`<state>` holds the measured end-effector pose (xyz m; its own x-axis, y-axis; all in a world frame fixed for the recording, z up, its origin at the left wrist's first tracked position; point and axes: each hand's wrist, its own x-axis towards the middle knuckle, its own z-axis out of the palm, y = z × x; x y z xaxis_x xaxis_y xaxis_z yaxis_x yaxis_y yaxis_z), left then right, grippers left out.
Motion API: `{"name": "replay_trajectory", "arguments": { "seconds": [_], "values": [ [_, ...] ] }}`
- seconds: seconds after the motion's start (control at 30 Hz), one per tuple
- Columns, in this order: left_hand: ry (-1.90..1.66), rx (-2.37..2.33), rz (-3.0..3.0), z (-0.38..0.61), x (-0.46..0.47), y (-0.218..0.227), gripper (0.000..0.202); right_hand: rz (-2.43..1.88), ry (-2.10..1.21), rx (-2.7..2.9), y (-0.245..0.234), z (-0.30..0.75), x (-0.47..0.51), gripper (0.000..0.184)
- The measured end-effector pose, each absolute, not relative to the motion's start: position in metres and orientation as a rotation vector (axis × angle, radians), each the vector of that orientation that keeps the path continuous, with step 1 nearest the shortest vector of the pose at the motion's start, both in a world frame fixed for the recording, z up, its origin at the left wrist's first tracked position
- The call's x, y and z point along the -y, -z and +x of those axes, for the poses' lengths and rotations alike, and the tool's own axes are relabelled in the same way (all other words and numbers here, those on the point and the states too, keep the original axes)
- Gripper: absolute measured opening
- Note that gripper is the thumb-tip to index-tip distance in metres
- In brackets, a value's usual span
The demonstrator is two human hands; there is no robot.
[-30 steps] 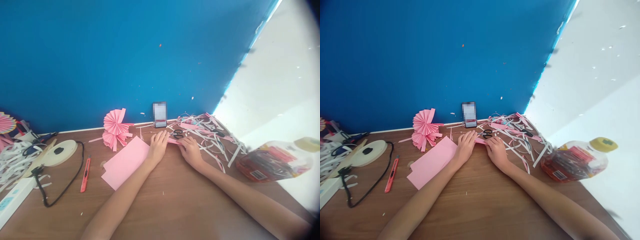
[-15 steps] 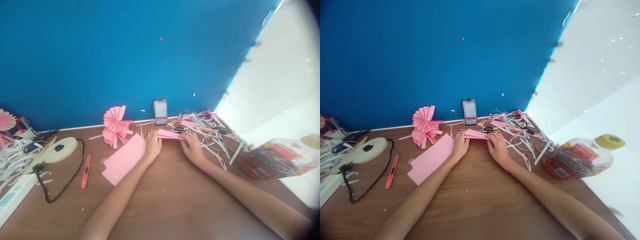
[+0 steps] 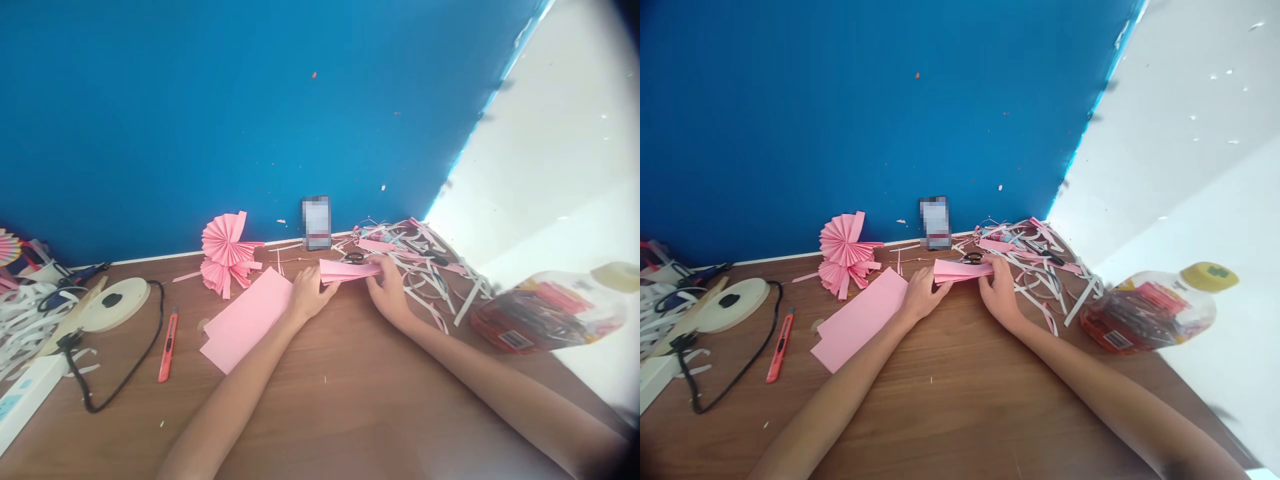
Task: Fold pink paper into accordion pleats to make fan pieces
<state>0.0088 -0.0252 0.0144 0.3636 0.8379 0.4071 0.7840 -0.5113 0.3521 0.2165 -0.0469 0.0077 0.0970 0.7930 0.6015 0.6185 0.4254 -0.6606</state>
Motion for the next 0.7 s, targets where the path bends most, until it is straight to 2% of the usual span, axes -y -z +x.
{"name": "replay_trajectory", "arguments": {
  "seconds": [0.17,0.33,0.57,0.7],
  "values": [
    [-0.727,-1.397,2.597,0.0077,0.0241,-0.0144,0.041,-1.314,-0.282,1.445,0.0003,0.2216,0.0400,0.037],
    [-0.769,-1.321,2.566,0.0068,0.0219,-0.0112,0.040,-1.302,-0.264,1.485,-0.0025,0.2212,0.0406,0.036],
    [-1.020,-1.212,2.177,0.0041,0.0200,-0.0129,0.030,-1.307,-0.273,1.520,-0.0048,0.2196,0.0425,0.032],
    [-1.038,-1.096,1.940,0.0020,0.0156,-0.0113,0.031,-1.343,-0.487,1.415,0.0021,0.2214,0.0391,0.037]
  ]
}}
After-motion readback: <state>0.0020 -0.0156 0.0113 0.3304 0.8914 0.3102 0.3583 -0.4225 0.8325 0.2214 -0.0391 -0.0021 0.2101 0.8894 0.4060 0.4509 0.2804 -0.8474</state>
